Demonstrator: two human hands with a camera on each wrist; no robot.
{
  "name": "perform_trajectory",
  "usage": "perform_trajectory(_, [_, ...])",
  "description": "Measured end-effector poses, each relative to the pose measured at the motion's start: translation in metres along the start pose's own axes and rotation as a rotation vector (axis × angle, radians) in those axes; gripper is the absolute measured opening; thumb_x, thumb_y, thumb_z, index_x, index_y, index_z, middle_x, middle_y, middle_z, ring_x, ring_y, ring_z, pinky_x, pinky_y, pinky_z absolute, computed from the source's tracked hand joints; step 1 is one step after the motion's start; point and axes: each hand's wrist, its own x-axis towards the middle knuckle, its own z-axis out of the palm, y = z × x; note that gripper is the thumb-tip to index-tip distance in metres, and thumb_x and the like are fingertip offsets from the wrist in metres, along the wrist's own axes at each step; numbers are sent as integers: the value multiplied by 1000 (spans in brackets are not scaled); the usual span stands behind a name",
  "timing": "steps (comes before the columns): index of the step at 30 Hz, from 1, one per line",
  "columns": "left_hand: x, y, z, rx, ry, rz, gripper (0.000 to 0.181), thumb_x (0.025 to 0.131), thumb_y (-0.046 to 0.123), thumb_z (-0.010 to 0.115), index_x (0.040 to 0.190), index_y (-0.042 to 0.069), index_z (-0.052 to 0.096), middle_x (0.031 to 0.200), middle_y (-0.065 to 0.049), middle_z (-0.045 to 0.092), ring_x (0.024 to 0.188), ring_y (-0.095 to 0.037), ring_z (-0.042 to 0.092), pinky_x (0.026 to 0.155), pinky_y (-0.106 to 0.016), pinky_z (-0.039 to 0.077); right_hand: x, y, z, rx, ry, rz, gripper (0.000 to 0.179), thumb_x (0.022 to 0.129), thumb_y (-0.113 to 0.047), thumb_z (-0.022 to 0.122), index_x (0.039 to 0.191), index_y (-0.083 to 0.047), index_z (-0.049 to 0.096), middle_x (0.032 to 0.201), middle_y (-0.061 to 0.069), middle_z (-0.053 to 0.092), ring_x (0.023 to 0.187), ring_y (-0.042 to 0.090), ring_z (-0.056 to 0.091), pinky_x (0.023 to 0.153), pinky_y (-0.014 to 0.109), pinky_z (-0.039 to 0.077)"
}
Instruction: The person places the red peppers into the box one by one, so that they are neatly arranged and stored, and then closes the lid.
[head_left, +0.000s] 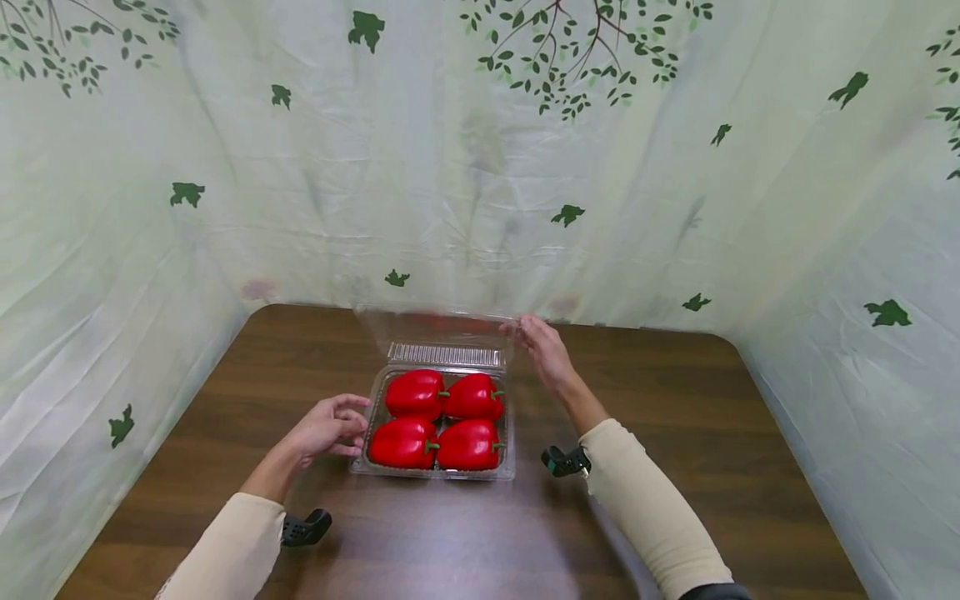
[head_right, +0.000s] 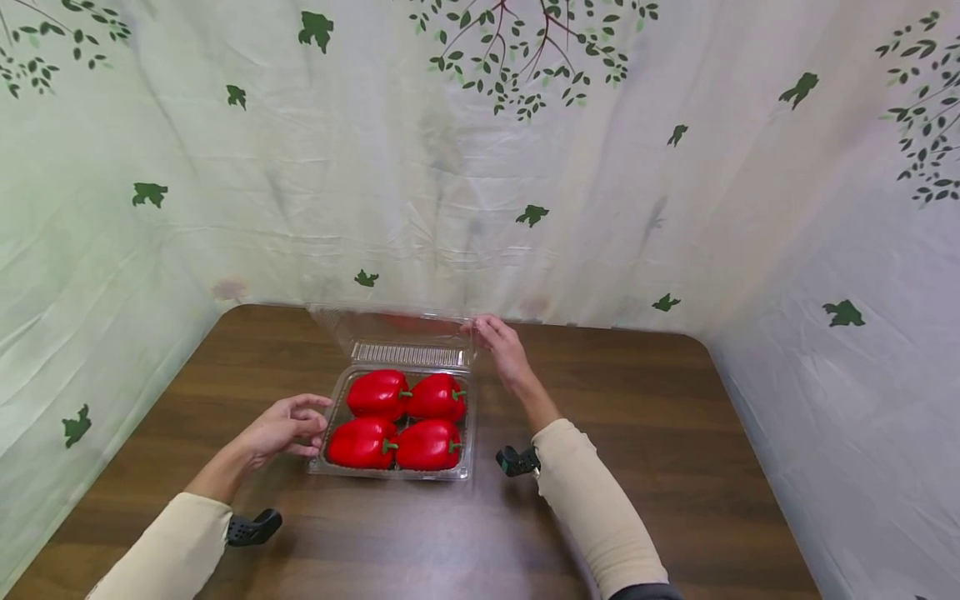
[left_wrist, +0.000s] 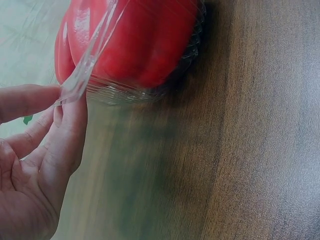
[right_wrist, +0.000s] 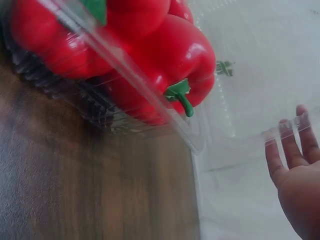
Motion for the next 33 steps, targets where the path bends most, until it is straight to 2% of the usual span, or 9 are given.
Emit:
perform_trajectory(3, [1,1,0,4,0,2,43,95,-4,48,136,-8,35,91,-10,60,70,-20,60,68,-36,60,-3,-2,0,-17,-11,-13,22,102,-13,42,99,-16,64,98,-2,69,103,14,59,107,54,29])
perform_trajectory(8, [0,0,1,6,6,-5,43,95,-3,49,136,-8,35,93,-11,59,71,-20,60,68,-36,60,-8,-2,0,-23,-6,-30,23,100,-9,42,98,-18,64,96,-6,64,94,8,57,90,34,40])
perform_trajectory(13, [0,1,0,13,11,-12,44,96,-1,50,137,-6,35,95,-13,60,72,-21,61,69,-36,59,-14,-1,-1,-63,-50,-59,20,97,-7,44,99,-14,62,92,-6,63,87,8,55,80,23,43])
perform_trajectory(15, [0,1,0,9,8,-13,44,96,-1,50,137,-7,35,95,-13,60,72,-21,61,69,-37,59,-18,-1,-2,-110,-75,-62,20,98,-7,43,102,-9,63,97,-3,65,90,10,56,82,23,45])
perform_trajectory(18, [0,0,0,2,3,-13,44,96,-2,50,137,-7,34,94,-12,60,72,-21,61,69,-37,59,-22,-1,-2,-207,-104,-67,23,99,-5,43,107,5,62,110,11,66,101,15,58,91,26,44])
perform_trajectory(23, [1,-1,-1,1,2,-10,45,96,-1,51,137,-7,34,93,-11,60,73,-21,61,69,-37,59,-32,-6,4,-364,-158,-66,26,100,0,42,114,15,56,123,31,56,116,36,52,101,33,41])
perform_trajectory(26, [0,-1,0,6,7,-11,46,96,0,52,137,-7,34,94,-12,60,73,-21,61,70,-37,59,-40,-15,10,-426,-189,-56,27,99,0,43,117,16,55,125,33,54,115,44,52,100,35,44])
perform_trajectory(29, [0,-1,0,18,10,-7,48,95,1,54,138,-7,34,95,-13,60,74,-22,61,71,-38,59,-48,-24,16,-461,-209,-55,26,98,0,45,115,17,55,128,33,52,119,45,50,100,38,46])
perform_trajectory(33, [0,-1,0,16,8,-3,50,96,3,55,139,-8,33,95,-13,60,74,-22,61,71,-38,59,-55,-27,17,-507,-229,-45,24,96,-2,49,111,15,57,135,31,47,134,43,37,107,54,35])
